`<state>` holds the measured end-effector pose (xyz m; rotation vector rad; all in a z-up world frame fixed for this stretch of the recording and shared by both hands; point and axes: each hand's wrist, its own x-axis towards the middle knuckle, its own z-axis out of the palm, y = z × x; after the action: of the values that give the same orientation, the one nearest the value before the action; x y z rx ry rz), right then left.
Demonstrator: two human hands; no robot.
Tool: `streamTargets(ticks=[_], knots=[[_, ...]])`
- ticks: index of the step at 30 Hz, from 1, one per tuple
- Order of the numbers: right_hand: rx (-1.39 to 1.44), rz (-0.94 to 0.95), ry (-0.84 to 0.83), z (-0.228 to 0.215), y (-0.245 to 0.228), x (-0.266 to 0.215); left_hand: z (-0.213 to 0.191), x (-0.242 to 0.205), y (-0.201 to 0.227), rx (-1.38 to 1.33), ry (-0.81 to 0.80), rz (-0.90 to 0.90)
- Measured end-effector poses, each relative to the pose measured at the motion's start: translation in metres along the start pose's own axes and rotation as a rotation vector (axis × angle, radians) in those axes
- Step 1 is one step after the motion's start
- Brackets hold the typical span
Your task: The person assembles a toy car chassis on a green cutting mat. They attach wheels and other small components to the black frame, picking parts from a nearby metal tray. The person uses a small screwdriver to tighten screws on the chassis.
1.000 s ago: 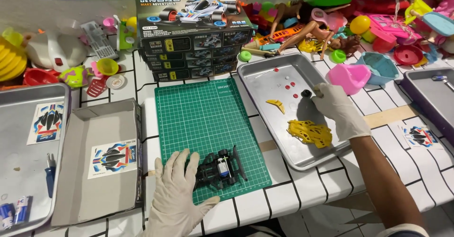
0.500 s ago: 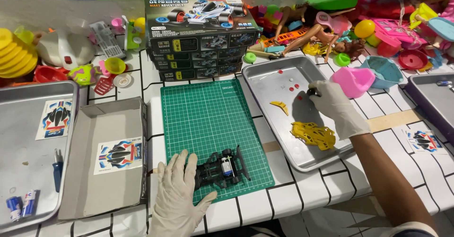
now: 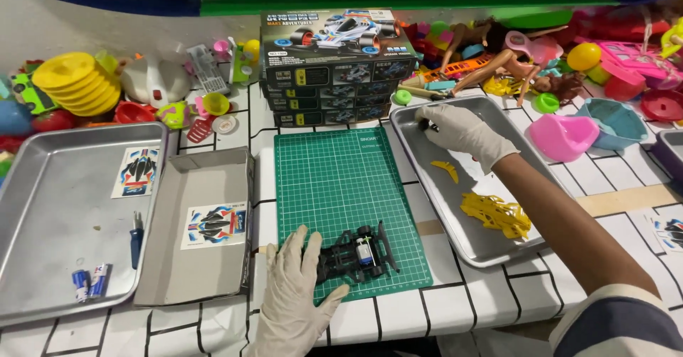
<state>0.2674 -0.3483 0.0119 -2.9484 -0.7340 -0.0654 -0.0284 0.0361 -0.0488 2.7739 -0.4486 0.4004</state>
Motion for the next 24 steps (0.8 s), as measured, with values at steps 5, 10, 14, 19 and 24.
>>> streamTargets(ticks=[5, 10, 14, 19, 24], knots=[[0.011, 0.025, -0.053, -0.008, -0.004, 0.005, 0.012, 0.0, -0.005, -0.034, 0.02, -0.007], [-0.024, 0.02, -0.131, -0.013, -0.005, 0.006, 0.017, -0.001, -0.009, 0.018, 0.008, 0.006], [-0.037, 0.068, -0.099, -0.008, -0.003, 0.003, 0.02, 0.0, -0.008, -0.022, -0.012, -0.014], [-0.019, 0.113, -0.103, -0.014, -0.012, 0.002, 0.017, 0.001, -0.008, -0.035, 0.01, -0.003], [-0.041, 0.104, -0.12, -0.011, -0.009, 0.004, 0.019, 0.001, -0.008, -0.034, 0.063, 0.007]])
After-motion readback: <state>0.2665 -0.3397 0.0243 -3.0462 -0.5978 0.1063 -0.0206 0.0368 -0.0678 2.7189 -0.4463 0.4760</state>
